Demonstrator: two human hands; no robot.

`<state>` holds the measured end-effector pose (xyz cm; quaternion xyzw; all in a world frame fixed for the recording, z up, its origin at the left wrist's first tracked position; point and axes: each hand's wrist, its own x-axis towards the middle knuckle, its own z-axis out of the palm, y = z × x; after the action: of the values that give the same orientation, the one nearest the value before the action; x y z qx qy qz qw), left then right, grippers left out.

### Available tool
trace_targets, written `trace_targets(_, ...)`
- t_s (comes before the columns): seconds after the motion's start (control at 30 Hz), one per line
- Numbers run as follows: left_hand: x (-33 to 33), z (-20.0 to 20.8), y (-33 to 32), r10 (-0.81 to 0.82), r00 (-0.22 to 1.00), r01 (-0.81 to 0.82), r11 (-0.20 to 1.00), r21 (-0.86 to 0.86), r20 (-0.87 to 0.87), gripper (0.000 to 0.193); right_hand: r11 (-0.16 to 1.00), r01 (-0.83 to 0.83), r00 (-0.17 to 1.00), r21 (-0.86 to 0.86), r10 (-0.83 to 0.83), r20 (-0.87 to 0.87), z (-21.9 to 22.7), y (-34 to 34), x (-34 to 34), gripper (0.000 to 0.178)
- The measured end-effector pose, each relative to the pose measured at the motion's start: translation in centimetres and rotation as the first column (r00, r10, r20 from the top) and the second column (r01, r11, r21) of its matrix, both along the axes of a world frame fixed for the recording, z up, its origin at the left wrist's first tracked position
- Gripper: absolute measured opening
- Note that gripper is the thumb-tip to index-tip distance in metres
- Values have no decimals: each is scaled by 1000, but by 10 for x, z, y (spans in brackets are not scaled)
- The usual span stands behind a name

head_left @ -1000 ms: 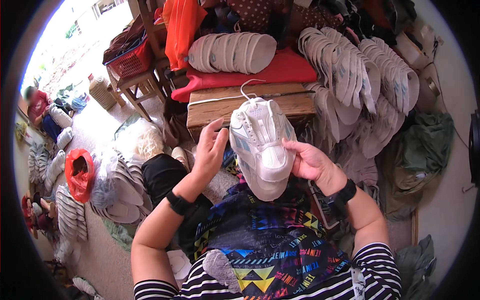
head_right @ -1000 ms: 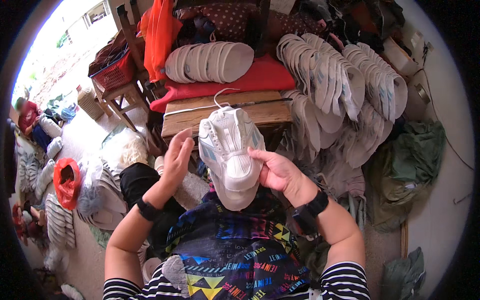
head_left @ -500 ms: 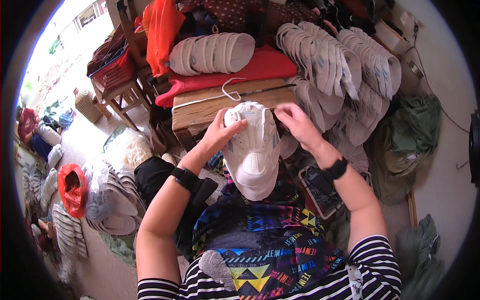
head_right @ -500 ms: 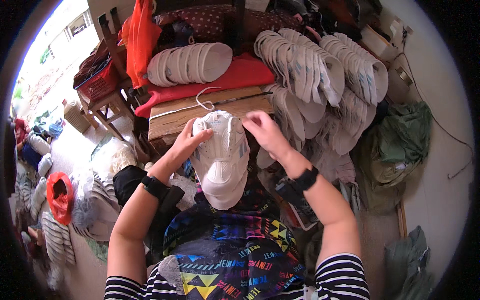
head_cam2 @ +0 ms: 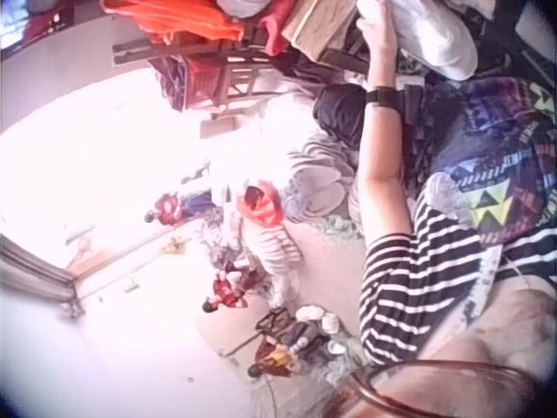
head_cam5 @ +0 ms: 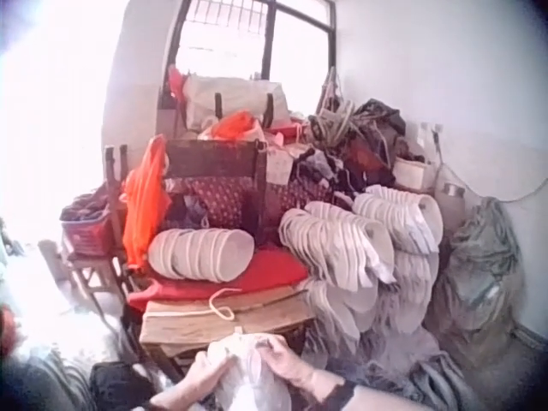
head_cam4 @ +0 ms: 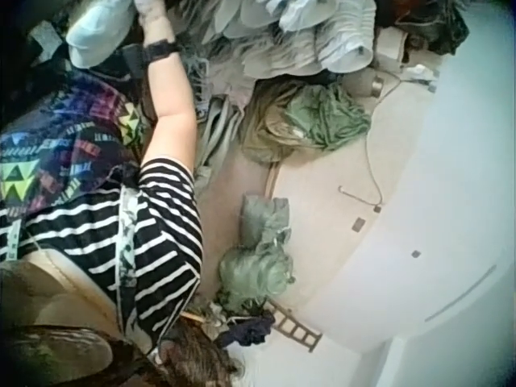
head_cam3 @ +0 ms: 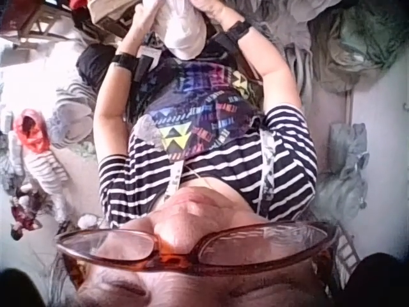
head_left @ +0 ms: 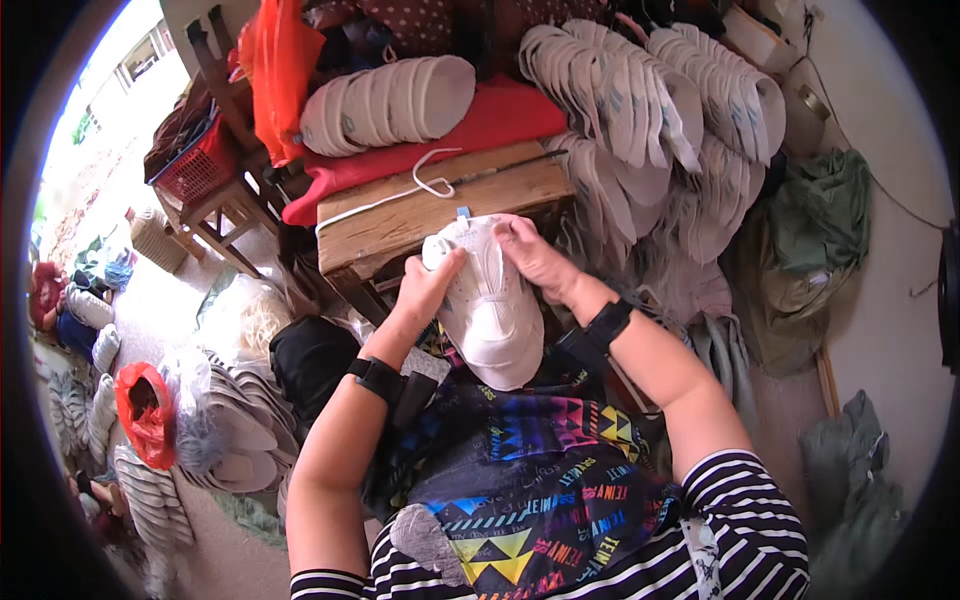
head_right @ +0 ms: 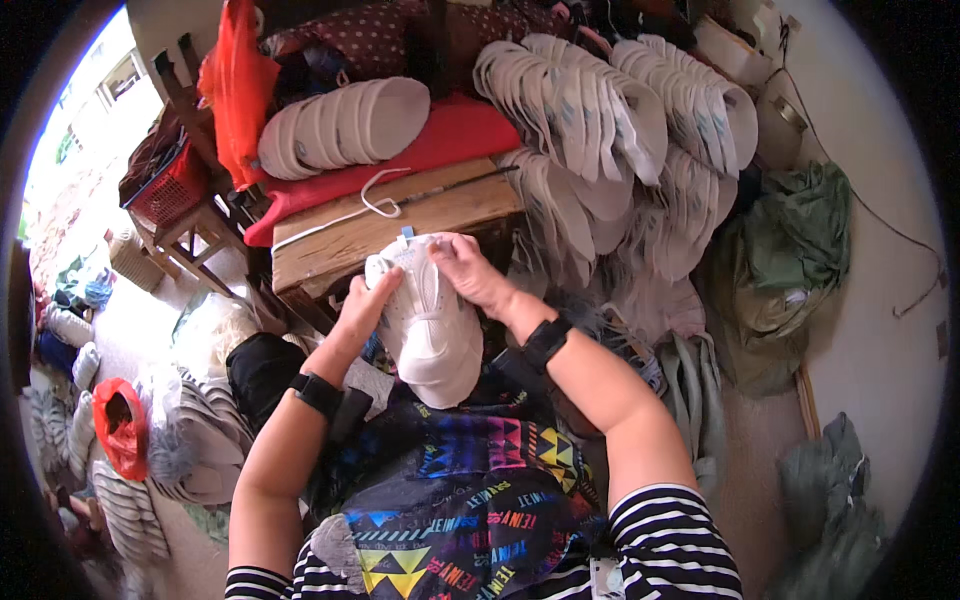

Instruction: Thread laces through the eyelets of a shoe upper and tie them.

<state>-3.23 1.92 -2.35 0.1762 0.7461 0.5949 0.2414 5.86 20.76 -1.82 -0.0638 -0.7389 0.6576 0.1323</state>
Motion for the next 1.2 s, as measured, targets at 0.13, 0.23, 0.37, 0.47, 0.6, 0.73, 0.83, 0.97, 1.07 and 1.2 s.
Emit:
trace_targets(0.13, -6, 13, 3, -16, 995, -6, 975, -224, -99, 56, 846, 146, 936, -512, 49, 348, -13, 63, 45, 45)
trace_targets(0.23, -20, -7, -11, -90, 995, 93, 994, 61, -50, 51, 953, 189, 909, -237, -79, 408, -28, 106, 99, 30)
trace_targets(0.37, -24, -8, -7, -151, 988, 150, 984, 97, 6, 51, 929, 371, 759, 10, -309, 573, -74, 162, 194, 25)
trace_targets(0.47, -18, -4, -5, -169, 984, 165, 983, 82, 48, 56, 888, 445, 589, 112, -385, 710, -123, 176, 245, 17)
trace_targets(0.6, -16, -13, -9, -87, 987, 81, 995, 55, 132, 66, 819, 186, 576, 543, -538, 615, -191, 172, 264, 22)
trace_targets(0.73, -16, -13, -14, -7, 989, 10, 1000, -19, 151, 78, 763, 17, 704, 646, -468, 535, -233, 153, 240, 25)
trace_targets(0.83, -1, 12, -4, 24, 979, 1, 993, -119, 204, 78, 552, 59, 754, 832, -570, 325, -277, 141, 237, 27)
trace_targets(0.97, -7, 9, -27, 58, 985, -19, 972, -234, 161, 77, 481, -342, 717, 807, -422, 555, -237, 140, 208, 28)
trace_targets(1.07, 4, 9, -36, 38, 997, -49, 988, -148, -74, 65, 413, -620, 607, 667, -285, 742, -187, 157, 195, 18)
trace_targets(1.2, 51, 65, -10, -52, 371, -212, 967, -139, -927, 57, 917, -332, 660, 220, 59, 749, -74, 145, 168, 25)
